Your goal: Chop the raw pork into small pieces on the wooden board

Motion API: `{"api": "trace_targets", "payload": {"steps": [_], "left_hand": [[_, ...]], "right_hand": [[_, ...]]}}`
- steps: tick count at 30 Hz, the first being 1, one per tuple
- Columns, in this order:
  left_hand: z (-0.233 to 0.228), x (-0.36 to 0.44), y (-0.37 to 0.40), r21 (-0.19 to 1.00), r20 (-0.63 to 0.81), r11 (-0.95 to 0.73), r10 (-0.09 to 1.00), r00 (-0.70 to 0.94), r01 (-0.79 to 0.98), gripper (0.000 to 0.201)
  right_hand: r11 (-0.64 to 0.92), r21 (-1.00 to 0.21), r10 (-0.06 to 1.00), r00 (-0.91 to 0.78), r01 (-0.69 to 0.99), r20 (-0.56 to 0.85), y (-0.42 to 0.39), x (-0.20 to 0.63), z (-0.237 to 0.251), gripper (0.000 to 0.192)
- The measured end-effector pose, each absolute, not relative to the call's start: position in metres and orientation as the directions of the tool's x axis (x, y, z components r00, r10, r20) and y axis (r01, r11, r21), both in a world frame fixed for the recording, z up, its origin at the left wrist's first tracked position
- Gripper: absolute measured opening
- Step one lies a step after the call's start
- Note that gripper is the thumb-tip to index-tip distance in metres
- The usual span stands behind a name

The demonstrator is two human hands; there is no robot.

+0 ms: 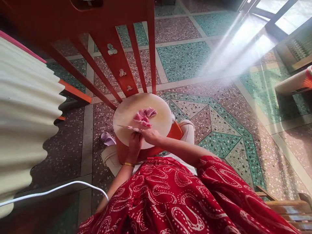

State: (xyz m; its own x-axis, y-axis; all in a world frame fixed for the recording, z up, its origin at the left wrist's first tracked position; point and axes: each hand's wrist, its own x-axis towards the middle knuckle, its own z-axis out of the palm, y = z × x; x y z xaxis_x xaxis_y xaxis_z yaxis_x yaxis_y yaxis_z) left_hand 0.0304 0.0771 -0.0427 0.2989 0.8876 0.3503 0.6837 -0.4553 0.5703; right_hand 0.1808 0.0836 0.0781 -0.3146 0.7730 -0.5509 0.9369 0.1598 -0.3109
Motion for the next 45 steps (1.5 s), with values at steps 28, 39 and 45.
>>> {"api": "trace_targets", "payload": {"steps": [28, 39, 45], "left_hand": [[-0.046, 0.028, 0.078, 0.516, 0.360, -0.462, 0.881, 0.307, 0.721, 0.024], [-0.033, 0.031, 0.075, 0.566, 0.344, -0.434, 0.897, 0.278, 0.701, 0.019], [-0.041, 0.029, 0.077, 0.545, 0.358, -0.453, 0.887, 0.292, 0.706, 0.017]], "right_hand": [[0.215, -0.301, 0.803, -0.343, 0.929, -0.487, 0.094, 0.165, 0.073, 0.025], [0.147, -0.206, 0.776, -0.242, 0.967, -0.582, 0.056, 0.216, 0.099, 0.029], [0.141, -0.239, 0.785, -0.255, 0.961, -0.565, 0.069, 0.190, 0.085, 0.030]]}}
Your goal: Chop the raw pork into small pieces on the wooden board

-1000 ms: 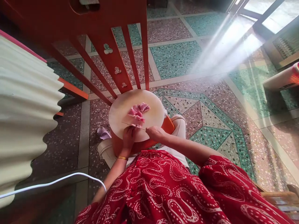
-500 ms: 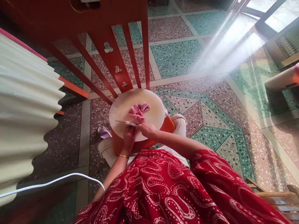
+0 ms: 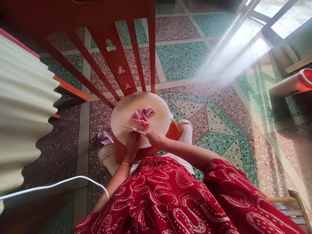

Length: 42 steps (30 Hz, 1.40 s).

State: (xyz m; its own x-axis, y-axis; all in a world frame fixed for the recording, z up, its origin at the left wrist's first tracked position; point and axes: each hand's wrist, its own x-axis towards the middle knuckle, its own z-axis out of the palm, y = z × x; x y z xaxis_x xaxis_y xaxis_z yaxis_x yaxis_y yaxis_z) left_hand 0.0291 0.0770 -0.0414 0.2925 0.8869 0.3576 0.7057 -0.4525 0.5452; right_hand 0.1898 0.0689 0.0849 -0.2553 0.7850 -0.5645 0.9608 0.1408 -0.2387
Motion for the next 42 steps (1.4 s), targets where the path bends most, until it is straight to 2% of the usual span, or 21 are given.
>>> {"api": "trace_targets", "payload": {"steps": [3, 5, 10, 13, 22, 27, 30, 34, 38, 42], "left_hand": [[-0.047, 0.028, 0.079, 0.530, 0.347, -0.457, 0.886, 0.309, 0.715, 0.018], [-0.048, 0.027, 0.079, 0.522, 0.344, -0.458, 0.885, 0.315, 0.720, 0.019], [-0.043, 0.028, 0.078, 0.570, 0.374, -0.475, 0.877, 0.302, 0.671, 0.021], [-0.038, 0.027, 0.076, 0.593, 0.375, -0.461, 0.883, 0.281, 0.660, 0.022], [-0.035, 0.024, 0.072, 0.580, 0.371, -0.454, 0.886, 0.277, 0.676, 0.021], [-0.045, 0.024, 0.076, 0.561, 0.348, -0.468, 0.882, 0.319, 0.683, 0.022], [-0.047, 0.024, 0.076, 0.537, 0.338, -0.453, 0.888, 0.310, 0.712, 0.022], [-0.042, 0.025, 0.073, 0.567, 0.344, -0.435, 0.896, 0.280, 0.700, 0.020], [-0.037, 0.026, 0.073, 0.586, 0.355, -0.432, 0.897, 0.262, 0.685, 0.019], [-0.036, 0.026, 0.073, 0.564, 0.354, -0.420, 0.901, 0.252, 0.711, 0.017]], "right_hand": [[0.193, -0.318, 0.804, -0.335, 0.928, -0.492, 0.088, 0.169, 0.073, 0.027], [0.219, -0.329, 0.803, -0.361, 0.919, -0.475, 0.092, 0.166, 0.069, 0.025], [0.168, -0.234, 0.788, -0.273, 0.958, -0.551, 0.071, 0.204, 0.077, 0.028], [0.158, -0.181, 0.812, -0.232, 0.971, -0.536, 0.064, 0.220, 0.089, 0.027], [0.190, -0.195, 0.777, -0.268, 0.962, -0.569, 0.060, 0.201, 0.084, 0.029], [0.206, -0.308, 0.792, -0.344, 0.929, -0.505, 0.094, 0.165, 0.072, 0.027], [0.229, -0.334, 0.808, -0.370, 0.914, -0.458, 0.103, 0.153, 0.071, 0.031], [0.207, -0.279, 0.786, -0.329, 0.938, -0.524, 0.080, 0.184, 0.075, 0.042], [0.145, -0.163, 0.772, -0.215, 0.976, -0.599, 0.057, 0.218, 0.084, 0.031], [0.177, -0.198, 0.768, -0.261, 0.964, -0.584, 0.052, 0.217, 0.090, 0.029]]}}
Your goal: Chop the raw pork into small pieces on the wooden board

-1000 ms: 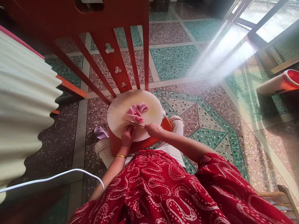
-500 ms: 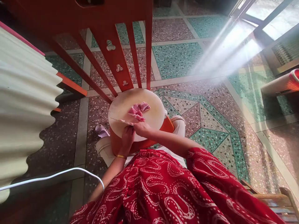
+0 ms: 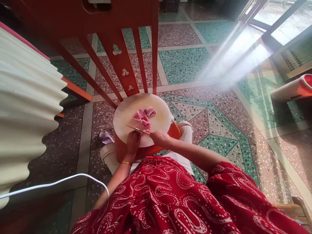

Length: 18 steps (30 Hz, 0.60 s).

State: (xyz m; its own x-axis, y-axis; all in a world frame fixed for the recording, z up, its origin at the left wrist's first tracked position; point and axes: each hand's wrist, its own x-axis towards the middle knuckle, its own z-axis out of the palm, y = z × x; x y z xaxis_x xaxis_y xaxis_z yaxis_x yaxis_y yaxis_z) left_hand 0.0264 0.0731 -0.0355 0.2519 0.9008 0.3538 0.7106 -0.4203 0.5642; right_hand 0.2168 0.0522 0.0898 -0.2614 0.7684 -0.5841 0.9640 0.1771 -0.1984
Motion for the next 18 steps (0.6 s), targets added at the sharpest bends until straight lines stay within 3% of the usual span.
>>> {"api": "trace_targets", "payload": {"steps": [10, 18], "left_hand": [[-0.044, 0.024, 0.076, 0.518, 0.340, -0.464, 0.882, 0.325, 0.718, 0.020], [-0.037, 0.023, 0.072, 0.583, 0.411, -0.491, 0.865, 0.286, 0.648, 0.021]], "right_hand": [[0.223, -0.303, 0.805, -0.350, 0.927, -0.478, 0.098, 0.155, 0.065, 0.028], [0.156, -0.197, 0.790, -0.241, 0.968, -0.563, 0.058, 0.213, 0.080, 0.027]]}}
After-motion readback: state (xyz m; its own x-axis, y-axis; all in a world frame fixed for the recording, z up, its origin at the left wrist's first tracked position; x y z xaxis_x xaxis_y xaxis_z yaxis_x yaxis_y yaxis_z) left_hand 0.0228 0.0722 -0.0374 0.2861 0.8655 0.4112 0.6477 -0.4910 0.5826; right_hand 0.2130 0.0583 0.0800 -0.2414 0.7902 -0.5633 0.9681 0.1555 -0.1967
